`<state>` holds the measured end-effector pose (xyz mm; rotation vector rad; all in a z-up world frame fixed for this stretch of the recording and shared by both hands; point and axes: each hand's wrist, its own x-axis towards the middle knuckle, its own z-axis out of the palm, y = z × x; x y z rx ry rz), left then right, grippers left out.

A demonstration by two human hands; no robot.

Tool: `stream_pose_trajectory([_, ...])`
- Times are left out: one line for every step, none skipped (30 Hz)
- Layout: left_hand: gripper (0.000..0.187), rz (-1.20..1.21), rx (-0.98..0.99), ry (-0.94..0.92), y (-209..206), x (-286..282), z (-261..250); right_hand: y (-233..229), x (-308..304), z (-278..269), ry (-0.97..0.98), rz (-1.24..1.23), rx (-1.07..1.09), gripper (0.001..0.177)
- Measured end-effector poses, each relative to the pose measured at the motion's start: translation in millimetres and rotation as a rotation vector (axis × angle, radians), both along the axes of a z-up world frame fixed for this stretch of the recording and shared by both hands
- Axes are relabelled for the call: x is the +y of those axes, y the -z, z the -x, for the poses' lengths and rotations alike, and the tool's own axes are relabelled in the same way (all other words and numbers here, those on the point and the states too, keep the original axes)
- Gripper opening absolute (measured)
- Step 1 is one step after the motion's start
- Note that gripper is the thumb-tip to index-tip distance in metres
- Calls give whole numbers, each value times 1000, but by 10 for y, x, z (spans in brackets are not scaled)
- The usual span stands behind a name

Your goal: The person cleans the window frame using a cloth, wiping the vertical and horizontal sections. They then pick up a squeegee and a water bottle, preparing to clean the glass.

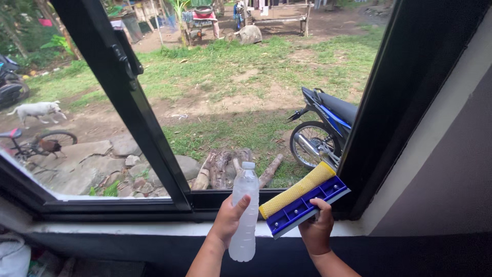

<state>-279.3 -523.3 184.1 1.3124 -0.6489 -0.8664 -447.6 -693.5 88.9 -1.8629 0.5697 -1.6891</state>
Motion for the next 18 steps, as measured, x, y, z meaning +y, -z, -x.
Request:
stream_pose_trajectory([81,-33,44,19,-24,-1,18,20,-6,-13,-4,0,-12,57])
stream_pose_trajectory([81,-67,89,39,-52,0,35,43,-9,-21,-8,0,-24,58])
stream_pose_trajectory([80,-63,93,72,-84,14,52,72,3,-27,-40,-49,-36,58])
stream_pose_trajectory([80,-59,98,106,-125,25,65,99,16,-39,-71,-98,-49,58])
stream_pose_trajectory([79,-55,102,137,-172,35,86,120,27,-50,-105,-146,-63,58])
stream_pose_trajectory([79,-34,128,165,-219,51,119,143,52,-39,-56,-98,-48,59])
stream_pose_trajectory([79,-7,150,191,-277,60,141,152,66,-41,-9,-44,-36,61])
stream_pose_trajectory([79,20,173,216,-332,73,165,154,74,-48,38,10,-24,63])
stream_pose_trajectory([76,4,287,191,-381,91,198,155,84,-53,45,0,-17,63])
stream_pose_trajectory([73,-12,402,164,-424,109,233,156,101,-53,52,-9,-11,63])
stream_pose_trajectory([72,-26,515,139,-466,116,258,154,111,-55,60,-16,-5,63])
stream_pose_trajectory([70,-9,565,162,-505,125,271,151,119,-60,15,-40,-26,63])
stream_pose_trajectory([69,5,621,183,-525,150,299,155,140,-52,-32,-67,-40,63])
stream_pose_trajectory([68,20,677,204,-538,174,326,156,163,-46,-79,-95,-55,63])
stream_pose_trajectory([67,26,708,189,-551,190,351,145,174,-51,-81,-95,-58,63])
stream_pose_trajectory([66,32,740,174,-556,209,382,130,188,-56,-84,-95,-61,63])
stream_pose_trajectory([65,37,773,157,-555,238,411,116,215,-54,-88,-97,-62,63])
stream_pose_trajectory([66,73,807,151,-551,264,427,99,236,-54,-80,-62,-61,63])
